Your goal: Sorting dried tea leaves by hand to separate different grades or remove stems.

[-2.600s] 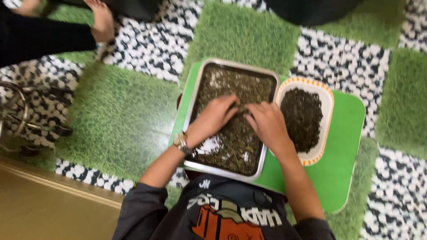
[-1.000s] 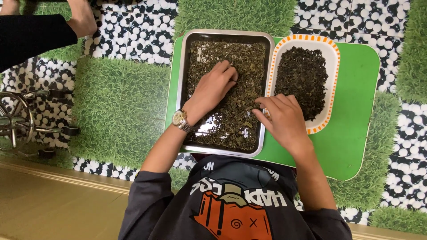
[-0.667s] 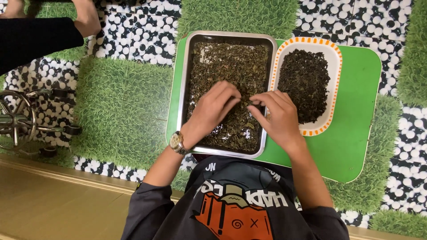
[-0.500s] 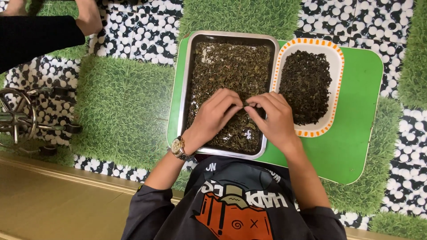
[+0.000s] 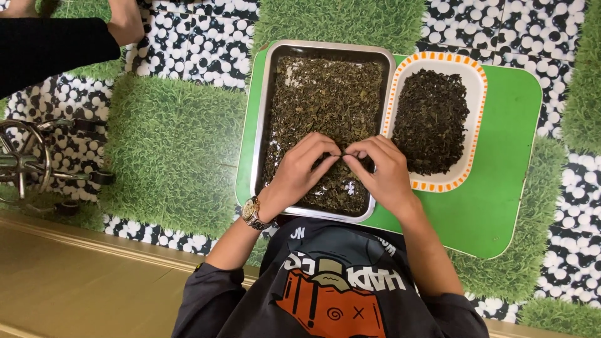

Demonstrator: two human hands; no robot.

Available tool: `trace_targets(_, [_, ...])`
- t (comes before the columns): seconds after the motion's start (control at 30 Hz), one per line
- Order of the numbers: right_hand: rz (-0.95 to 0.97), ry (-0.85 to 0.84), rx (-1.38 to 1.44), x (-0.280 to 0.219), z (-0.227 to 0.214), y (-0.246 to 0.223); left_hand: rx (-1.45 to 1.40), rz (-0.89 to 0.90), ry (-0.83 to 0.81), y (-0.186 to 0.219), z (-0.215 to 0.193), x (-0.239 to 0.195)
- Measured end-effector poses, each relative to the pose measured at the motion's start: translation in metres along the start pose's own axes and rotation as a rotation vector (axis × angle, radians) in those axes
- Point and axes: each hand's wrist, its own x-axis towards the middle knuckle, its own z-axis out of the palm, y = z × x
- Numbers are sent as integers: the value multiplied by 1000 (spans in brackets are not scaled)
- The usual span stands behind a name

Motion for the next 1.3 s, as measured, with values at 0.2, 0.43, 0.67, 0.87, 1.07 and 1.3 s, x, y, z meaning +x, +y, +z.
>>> trace_targets(0.2, [69, -76, -3, -10, 9, 0, -70, -63, 18, -5, 9, -17])
trace_targets(0.43, [-27, -100, -116, -14, 2, -13, -79, -121, -4, 11, 10, -28])
trace_targets(0.67, [-109, -81, -158, -22, 10, -13, -68, -257, -71, 17, 4, -32])
trace_targets(0.87, [-185, -61, -202, -19, 11, -21, -265, -329, -52, 8, 12, -39])
trace_targets(1.07, [-262, -49, -231, -20, 15, -21, -486, -458, 3, -7, 27, -56])
trace_targets(1.3, [-262, -58, -153, -20, 14, -19, -695, -518, 9, -6, 29, -57])
